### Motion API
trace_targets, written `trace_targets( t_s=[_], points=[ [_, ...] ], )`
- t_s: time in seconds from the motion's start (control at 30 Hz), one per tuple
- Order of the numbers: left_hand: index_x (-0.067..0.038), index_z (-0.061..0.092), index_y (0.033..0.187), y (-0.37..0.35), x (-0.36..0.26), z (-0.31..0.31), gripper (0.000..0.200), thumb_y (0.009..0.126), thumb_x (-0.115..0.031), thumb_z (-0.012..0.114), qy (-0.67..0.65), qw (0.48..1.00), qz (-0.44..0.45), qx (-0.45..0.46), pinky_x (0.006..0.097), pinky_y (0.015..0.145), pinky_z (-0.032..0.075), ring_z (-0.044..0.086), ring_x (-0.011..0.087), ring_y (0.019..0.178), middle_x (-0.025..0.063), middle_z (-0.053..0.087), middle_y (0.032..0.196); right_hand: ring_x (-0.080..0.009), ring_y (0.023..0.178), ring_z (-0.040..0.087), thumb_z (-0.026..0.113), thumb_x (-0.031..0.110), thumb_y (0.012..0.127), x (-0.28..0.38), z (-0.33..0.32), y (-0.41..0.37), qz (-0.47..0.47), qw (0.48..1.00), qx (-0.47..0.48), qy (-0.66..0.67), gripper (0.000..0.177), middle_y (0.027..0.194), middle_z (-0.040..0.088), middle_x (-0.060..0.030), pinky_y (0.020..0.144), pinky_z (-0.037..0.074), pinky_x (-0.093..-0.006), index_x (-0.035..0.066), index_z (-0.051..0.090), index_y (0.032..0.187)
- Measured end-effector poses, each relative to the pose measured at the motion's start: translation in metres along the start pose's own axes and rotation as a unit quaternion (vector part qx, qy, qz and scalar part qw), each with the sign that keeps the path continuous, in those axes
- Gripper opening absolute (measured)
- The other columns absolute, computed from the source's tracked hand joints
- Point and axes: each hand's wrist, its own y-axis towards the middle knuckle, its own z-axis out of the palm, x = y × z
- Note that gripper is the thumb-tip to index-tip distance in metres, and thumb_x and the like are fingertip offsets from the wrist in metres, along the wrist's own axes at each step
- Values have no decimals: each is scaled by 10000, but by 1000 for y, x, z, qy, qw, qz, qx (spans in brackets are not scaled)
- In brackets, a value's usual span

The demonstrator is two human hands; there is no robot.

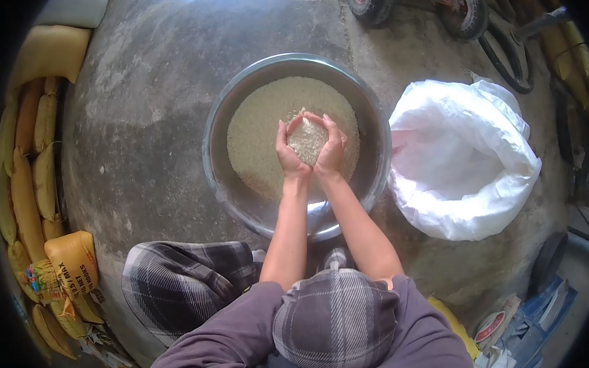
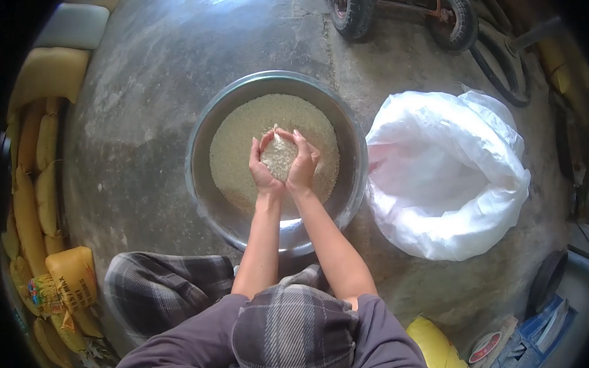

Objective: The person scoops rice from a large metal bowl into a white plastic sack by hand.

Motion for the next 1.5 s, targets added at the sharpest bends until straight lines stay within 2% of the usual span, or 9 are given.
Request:
trace_targets(
  t_s=[0.5,0.7,0.9,0.93,1.0,1.13,1.2,1.4,1.5],
  points=[
    [-31,582,1075,-14,21,14,456,981,-405,338,11,1000,-26,14,383,912,497,573,230,1046,121,593,1114,-204,919,617,396,275,905,20,-21,-2,28,998,-3,55,448,953,675,-151,902,444,-296,-75,675,888],
    [9,594,1045,-38,105,93,436,962,-366,387,169,969,-165,69,375,790,543,635,234,858,135,630,963,-209,864,616,383,271,914,107,-88,13,-61,966,-186,169,371,927,640,-119,806,491,-320,14,648,877],
    [27,582,1109,-58,230,149,407,906,-316,502,429,809,-311,255,382,798,508,613,289,955,190,628,994,-265,897,610,322,307,926,188,-150,14,-161,892,-420,45,385,980,600,-133,794,504,-360,18,559,1022],
    [19,577,1137,-62,249,147,405,898,-302,513,575,728,-135,349,374,822,495,601,292,995,198,624,1046,-272,933,600,321,310,937,192,-153,12,-168,854,-488,-66,393,1005,589,-143,826,487,-351,6,540,1057],
    [12,572,1164,-63,245,154,409,890,-287,523,683,598,53,416,366,845,482,590,295,1035,205,621,1098,-290,981,585,348,273,940,189,-151,4,-224,841,-472,-140,378,1062,578,-173,854,468,-356,-26,514,1101],
    [11,623,1128,-27,148,136,343,923,-243,517,614,652,-91,435,334,870,467,615,221,1000,144,649,1099,-311,1102,551,451,166,924,160,-149,8,-365,794,-375,-309,392,1252,528,-225,931,427,-370,-92,470,1219],
    [-10,672,1044,-16,88,104,290,920,-216,509,512,783,-17,353,341,783,495,644,208,920,134,686,971,-303,1045,590,458,148,915,131,-133,17,-369,815,-302,-330,323,1165,599,-196,909,449,-369,-79,572,1115],
    [-37,659,1095,46,-14,-25,304,918,-209,482,523,793,311,-12,347,987,401,559,234,1131,136,621,1177,-326,921,657,476,186,896,47,-44,35,-399,795,42,-455,298,1015,660,-212,815,520,-355,-18,686,951],
    [-67,609,1198,46,-8,-59,355,920,-195,427,753,558,343,68,405,1136,130,296,282,1361,152,510,1319,-347,1120,547,474,218,888,-35,-44,81,-319,789,103,-516,331,1176,582,-221,968,421,-384,2,642,1074]
  ],
)
